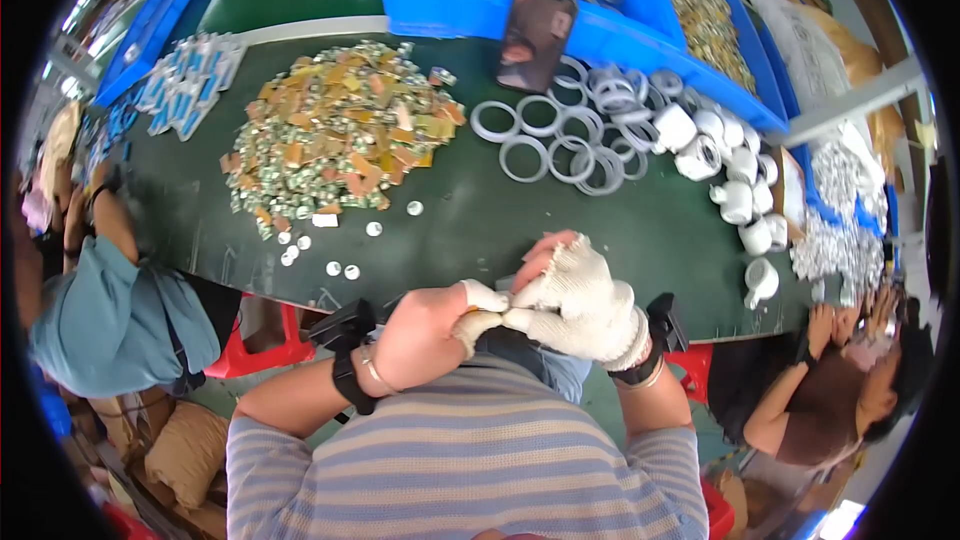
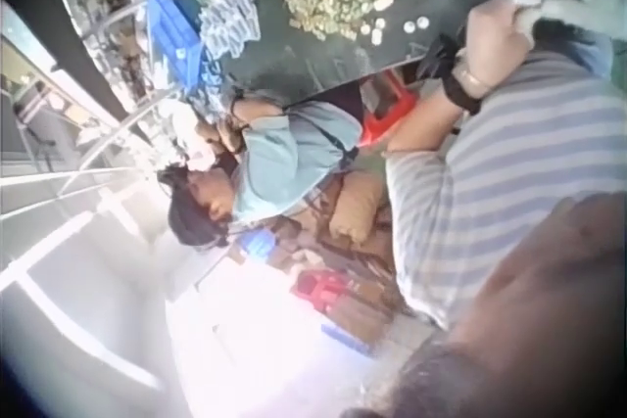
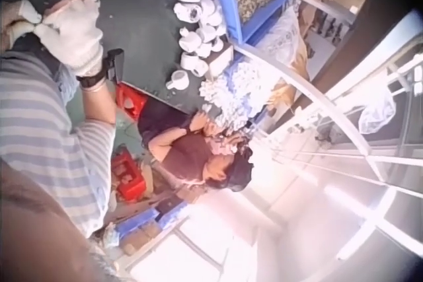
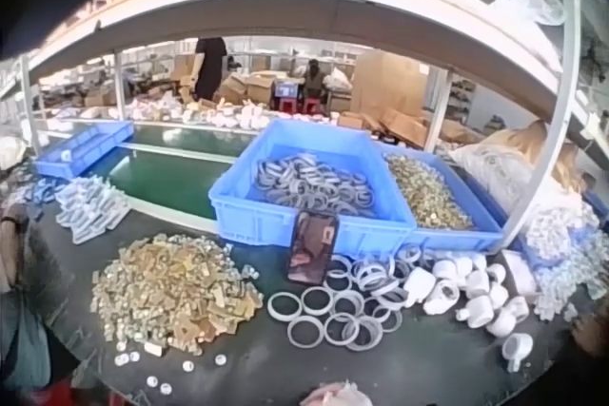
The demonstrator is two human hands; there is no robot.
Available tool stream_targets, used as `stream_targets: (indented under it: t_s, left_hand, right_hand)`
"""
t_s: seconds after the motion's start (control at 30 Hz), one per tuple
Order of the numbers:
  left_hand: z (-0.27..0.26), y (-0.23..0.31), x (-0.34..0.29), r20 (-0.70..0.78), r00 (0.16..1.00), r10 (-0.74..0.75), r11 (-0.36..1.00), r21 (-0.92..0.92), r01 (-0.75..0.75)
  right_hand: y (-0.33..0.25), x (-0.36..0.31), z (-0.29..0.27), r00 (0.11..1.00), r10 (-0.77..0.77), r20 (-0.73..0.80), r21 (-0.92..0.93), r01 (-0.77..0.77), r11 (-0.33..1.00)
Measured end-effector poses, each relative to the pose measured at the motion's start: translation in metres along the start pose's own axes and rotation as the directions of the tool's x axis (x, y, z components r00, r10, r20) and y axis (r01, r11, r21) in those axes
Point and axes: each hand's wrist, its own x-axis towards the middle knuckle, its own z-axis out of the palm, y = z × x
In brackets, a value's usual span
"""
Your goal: Assembling small electronic or mechanical components into circular housings at a factory workbench.
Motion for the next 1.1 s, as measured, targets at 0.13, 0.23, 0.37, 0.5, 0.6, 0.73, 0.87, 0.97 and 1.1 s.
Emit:
stream_targets:
  t_s: [0.13, 0.23, 0.37, 0.5, 0.6, 0.73, 0.87, 0.97, 1.1]
  left_hand:
    - [-0.003, -0.005, 0.006, 0.025, 0.999, 0.026, 0.995, 0.091, -0.028]
    - [-0.031, 0.002, 0.001, 0.031, 0.995, -0.098, 0.981, -0.163, 0.102]
    - [-0.114, 0.038, -0.021, -0.369, 0.888, -0.275, 0.949, -0.253, 0.189]
    - [-0.215, -0.001, -0.020, -0.741, 0.667, -0.078, 0.991, -0.132, -0.030]
    - [-0.275, -0.029, -0.014, -0.807, 0.579, -0.119, 0.973, 0.022, 0.231]
    - [-0.277, -0.104, -0.023, -0.662, 0.749, 0.019, 0.804, 0.455, 0.382]
    - [-0.263, -0.145, -0.038, -0.451, 0.881, -0.146, 0.603, 0.665, 0.440]
    - [-0.268, -0.164, -0.038, -0.419, 0.879, -0.229, 0.583, 0.664, 0.468]
    - [-0.239, -0.165, -0.036, -0.334, 0.938, -0.095, 0.558, 0.762, 0.328]
  right_hand:
    - [-0.005, -0.001, 0.002, 0.997, 0.075, 0.031, -0.161, -0.069, 0.985]
    - [-0.021, 0.000, 0.007, 0.987, 0.118, -0.110, -0.169, -0.135, 0.976]
    - [-0.025, -0.023, 0.010, 0.904, 0.315, -0.289, 0.130, -0.289, 0.949]
    - [-0.018, -0.041, 0.017, 0.835, 0.459, -0.304, 0.316, -0.366, 0.875]
    - [-0.018, -0.047, 0.021, 0.806, 0.484, -0.342, 0.390, -0.346, 0.853]
    - [-0.016, -0.056, 0.024, 0.790, 0.499, -0.356, 0.327, -0.396, 0.858]
    - [-0.018, -0.073, 0.033, 0.781, 0.516, -0.351, 0.271, -0.443, 0.855]
    - [-0.022, -0.076, 0.040, 0.753, 0.543, -0.372, 0.267, -0.474, 0.839]
    - [-0.021, -0.075, 0.042, 0.745, 0.535, -0.399, 0.198, -0.500, 0.843]
